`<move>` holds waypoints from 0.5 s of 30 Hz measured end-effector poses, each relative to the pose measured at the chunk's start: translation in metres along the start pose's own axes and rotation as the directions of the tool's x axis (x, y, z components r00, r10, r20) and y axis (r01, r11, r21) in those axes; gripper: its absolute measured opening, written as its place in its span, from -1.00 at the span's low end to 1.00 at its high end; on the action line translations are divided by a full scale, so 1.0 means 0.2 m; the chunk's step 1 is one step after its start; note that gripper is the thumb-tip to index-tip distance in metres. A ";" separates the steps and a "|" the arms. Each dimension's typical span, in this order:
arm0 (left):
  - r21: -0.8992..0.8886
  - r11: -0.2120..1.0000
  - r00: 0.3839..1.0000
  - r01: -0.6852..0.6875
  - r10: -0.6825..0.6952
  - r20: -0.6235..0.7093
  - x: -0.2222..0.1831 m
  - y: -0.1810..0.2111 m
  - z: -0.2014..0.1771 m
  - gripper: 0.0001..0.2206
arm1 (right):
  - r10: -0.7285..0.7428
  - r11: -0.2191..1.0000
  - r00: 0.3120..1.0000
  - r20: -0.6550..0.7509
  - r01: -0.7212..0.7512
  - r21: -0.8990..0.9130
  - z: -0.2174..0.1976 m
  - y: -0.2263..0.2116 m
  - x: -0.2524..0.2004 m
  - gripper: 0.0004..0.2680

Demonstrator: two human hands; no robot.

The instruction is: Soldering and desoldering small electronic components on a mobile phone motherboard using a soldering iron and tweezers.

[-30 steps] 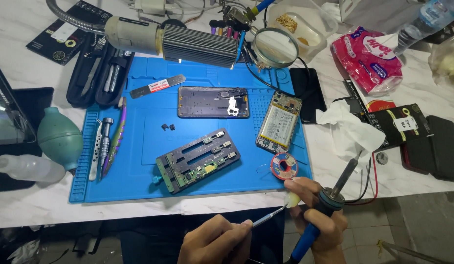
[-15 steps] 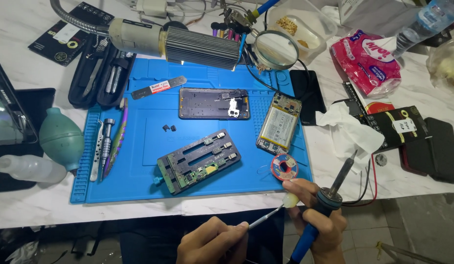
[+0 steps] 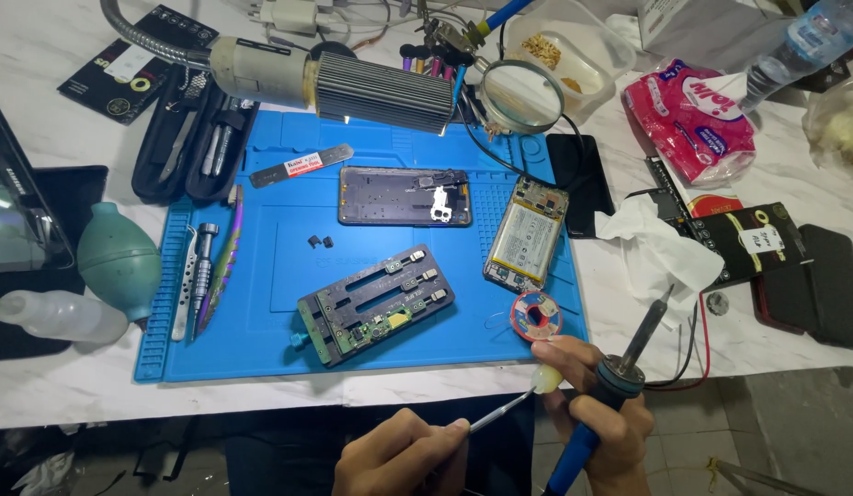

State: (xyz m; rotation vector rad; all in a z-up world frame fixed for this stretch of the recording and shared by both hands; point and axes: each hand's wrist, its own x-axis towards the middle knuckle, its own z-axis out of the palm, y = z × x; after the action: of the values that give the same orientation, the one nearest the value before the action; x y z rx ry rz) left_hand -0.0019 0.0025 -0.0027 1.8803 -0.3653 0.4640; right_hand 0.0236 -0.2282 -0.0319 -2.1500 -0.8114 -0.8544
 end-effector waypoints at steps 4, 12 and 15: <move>-0.020 1.000 1.000 0.007 -0.006 0.002 -0.02 -0.04 0.00 -0.90 | -0.019 1.000 1.000 -0.010 0.018 -0.015 0.01 0.00 0.02 -0.79; -0.433 0.736 0.847 0.520 -0.375 0.378 -0.02 -0.17 -0.04 -0.85 | -0.043 0.999 0.999 -0.016 0.044 0.028 0.01 0.00 0.06 -0.83; -0.486 0.439 0.650 0.755 -0.595 0.472 -0.05 -0.17 -0.02 -0.87 | -0.017 0.998 1.000 0.013 0.018 -0.053 0.01 0.00 0.07 -0.80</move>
State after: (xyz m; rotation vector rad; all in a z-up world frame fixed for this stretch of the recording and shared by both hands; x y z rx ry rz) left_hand 0.0053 0.0192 -0.0339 1.2067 0.1239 -0.4349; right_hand 0.0320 -0.2237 -0.0227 -2.1994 -0.8235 -0.8811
